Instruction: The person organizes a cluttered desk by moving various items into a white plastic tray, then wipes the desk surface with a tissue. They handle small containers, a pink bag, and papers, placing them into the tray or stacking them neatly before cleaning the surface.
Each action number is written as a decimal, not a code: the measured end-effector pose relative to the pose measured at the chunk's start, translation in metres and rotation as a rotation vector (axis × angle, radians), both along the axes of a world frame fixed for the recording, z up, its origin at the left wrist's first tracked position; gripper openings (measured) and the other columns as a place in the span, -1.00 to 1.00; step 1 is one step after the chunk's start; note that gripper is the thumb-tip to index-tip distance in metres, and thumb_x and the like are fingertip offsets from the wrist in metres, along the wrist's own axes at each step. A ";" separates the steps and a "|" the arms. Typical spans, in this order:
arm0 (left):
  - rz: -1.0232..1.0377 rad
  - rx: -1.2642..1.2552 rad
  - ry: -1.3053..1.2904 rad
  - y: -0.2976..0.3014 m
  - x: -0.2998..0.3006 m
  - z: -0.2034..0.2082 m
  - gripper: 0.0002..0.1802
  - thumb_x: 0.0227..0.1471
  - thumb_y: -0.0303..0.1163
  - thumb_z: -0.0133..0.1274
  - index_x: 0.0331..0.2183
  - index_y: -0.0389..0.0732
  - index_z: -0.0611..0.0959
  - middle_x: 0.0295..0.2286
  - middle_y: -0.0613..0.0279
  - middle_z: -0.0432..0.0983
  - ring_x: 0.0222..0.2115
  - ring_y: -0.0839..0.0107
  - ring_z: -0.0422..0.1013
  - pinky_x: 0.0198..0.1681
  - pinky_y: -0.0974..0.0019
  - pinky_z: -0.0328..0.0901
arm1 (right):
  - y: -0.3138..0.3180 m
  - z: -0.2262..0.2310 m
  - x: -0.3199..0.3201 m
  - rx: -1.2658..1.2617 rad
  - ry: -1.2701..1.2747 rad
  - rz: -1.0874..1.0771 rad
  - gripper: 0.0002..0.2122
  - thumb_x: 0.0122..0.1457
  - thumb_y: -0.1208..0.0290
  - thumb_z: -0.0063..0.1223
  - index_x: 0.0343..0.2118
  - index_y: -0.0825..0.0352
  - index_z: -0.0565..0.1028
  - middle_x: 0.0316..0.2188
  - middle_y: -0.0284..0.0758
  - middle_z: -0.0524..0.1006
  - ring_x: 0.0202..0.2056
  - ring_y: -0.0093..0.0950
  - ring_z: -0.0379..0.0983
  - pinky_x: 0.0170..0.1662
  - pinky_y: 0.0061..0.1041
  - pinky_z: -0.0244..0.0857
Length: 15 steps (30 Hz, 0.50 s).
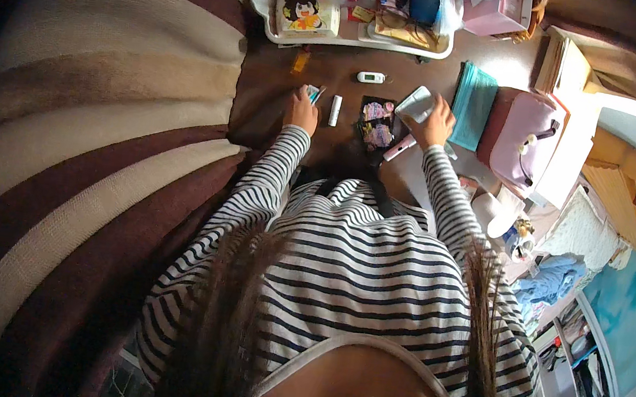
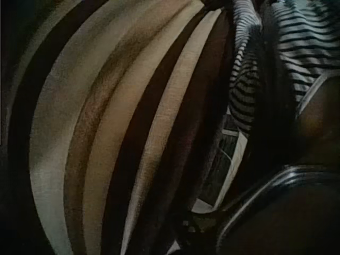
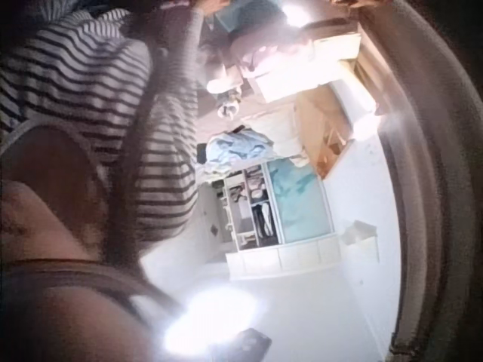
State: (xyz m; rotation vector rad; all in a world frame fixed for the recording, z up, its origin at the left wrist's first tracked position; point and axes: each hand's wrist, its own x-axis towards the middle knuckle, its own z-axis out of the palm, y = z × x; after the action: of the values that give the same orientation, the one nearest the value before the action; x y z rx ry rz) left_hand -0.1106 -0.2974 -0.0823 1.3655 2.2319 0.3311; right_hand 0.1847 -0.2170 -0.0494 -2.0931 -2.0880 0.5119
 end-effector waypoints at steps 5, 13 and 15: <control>-0.115 -0.046 0.101 0.008 0.016 0.029 -0.47 -0.14 -0.47 0.02 -0.07 -0.28 0.28 -0.12 -0.14 0.21 -0.12 0.03 0.23 -0.06 0.13 0.19 | 0.022 0.017 -0.008 -0.248 -0.206 0.036 -0.14 -0.42 0.13 0.37 0.04 0.15 0.17 -0.01 -0.30 0.20 0.02 -0.20 0.10 0.00 -0.21 0.12; -0.255 0.181 0.205 0.000 0.043 0.054 -0.37 -0.24 -0.41 0.08 -0.04 -0.21 0.29 -0.07 0.05 0.17 -0.09 0.10 0.16 0.01 0.09 0.05 | -0.018 0.009 0.014 0.194 0.023 -0.007 -0.54 -0.15 0.31 0.18 -0.13 0.29 0.34 -0.14 -0.21 0.31 -0.09 -0.20 0.19 -0.04 -0.30 0.13; -0.542 0.170 0.063 0.008 0.055 0.057 -0.25 -0.25 -0.30 0.16 0.01 -0.15 0.23 -0.02 0.09 0.10 0.00 0.12 0.06 0.07 0.04 -0.01 | -0.038 0.007 0.018 0.133 0.110 -0.100 -0.71 -0.10 0.37 0.10 -0.27 0.29 0.38 -0.22 -0.18 0.35 -0.13 -0.18 0.21 -0.06 -0.28 0.11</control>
State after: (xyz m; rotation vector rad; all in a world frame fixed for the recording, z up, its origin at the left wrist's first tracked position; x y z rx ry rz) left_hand -0.0557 -0.2891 -0.0256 2.0214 1.8121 0.2869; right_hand 0.2028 -0.2545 -0.0429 -2.0336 -1.8920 0.4500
